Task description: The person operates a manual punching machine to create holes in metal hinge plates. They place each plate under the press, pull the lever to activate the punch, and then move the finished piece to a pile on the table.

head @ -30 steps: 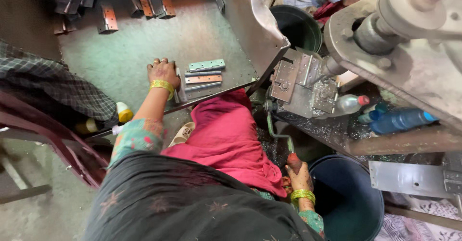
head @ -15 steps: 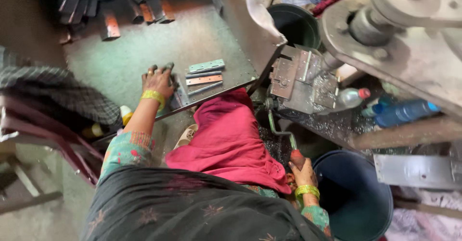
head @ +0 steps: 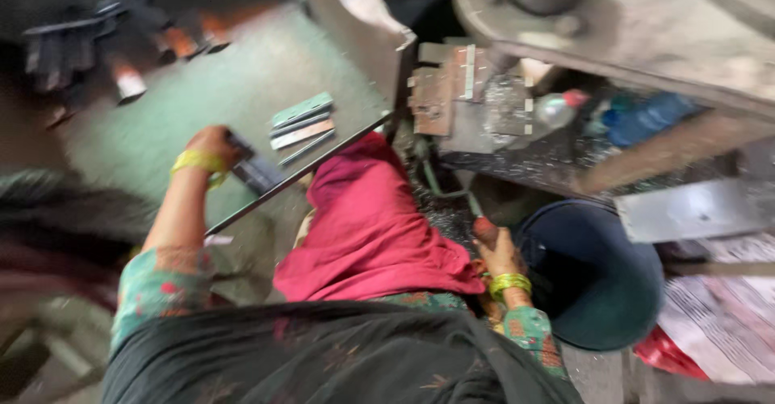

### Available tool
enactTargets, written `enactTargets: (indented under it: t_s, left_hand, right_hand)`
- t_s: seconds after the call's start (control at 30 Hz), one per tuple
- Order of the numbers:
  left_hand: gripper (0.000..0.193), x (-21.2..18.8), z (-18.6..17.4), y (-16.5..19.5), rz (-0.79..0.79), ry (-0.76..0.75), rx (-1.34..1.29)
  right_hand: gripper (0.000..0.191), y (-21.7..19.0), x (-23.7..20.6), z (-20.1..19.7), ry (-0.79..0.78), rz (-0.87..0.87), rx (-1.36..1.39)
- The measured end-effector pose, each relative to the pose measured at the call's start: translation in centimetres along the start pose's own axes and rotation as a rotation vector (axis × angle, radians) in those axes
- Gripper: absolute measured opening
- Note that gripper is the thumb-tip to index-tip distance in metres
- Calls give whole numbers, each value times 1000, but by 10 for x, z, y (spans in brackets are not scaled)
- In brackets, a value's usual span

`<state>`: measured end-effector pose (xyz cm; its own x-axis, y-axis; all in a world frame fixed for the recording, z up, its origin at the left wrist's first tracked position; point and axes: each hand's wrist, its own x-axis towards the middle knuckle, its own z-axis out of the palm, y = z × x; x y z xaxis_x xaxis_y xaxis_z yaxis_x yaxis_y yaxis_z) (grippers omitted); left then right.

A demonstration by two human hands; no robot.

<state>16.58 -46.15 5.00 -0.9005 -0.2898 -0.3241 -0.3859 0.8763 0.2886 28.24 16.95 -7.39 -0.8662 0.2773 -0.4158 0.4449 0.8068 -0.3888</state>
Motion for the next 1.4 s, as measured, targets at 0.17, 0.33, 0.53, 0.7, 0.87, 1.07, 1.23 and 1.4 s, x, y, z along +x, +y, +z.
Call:
enactTargets:
  t_s: [0.17,0.33,0.53,0.7,0.87,1.07,1.23,1.4]
  left_hand:
    - [29,-25,-7,34,105,268,31]
    - [30,-50,-1,121,104,321,-256]
    - [37,-70,45,268,261,304,-606]
    - [55,-88,103,351,345,394,-645]
    - [45,-106,135,360,572,471,-216]
    - [35,-133,140,334,706,-143,-705]
    - [45,-160,135,314,986,-201,-603]
    - [39,-177,133,309,1412,105,-106]
  right_hand:
    - [74,-4,1,0,61,-104,22]
    - [73,5,7,5,77,-82,-4]
    - [78,15,10,15,117,-110,29]
    - [74,13,5,8,148,-179,43]
    - [72,-19,-25,-18,196,-168,12]
    - [73,-104,-78,-75,590,-675,153]
    - [41,-148,-85,-124,221,-541,48]
    - [23,-145,-89,-123,285,-662,-210]
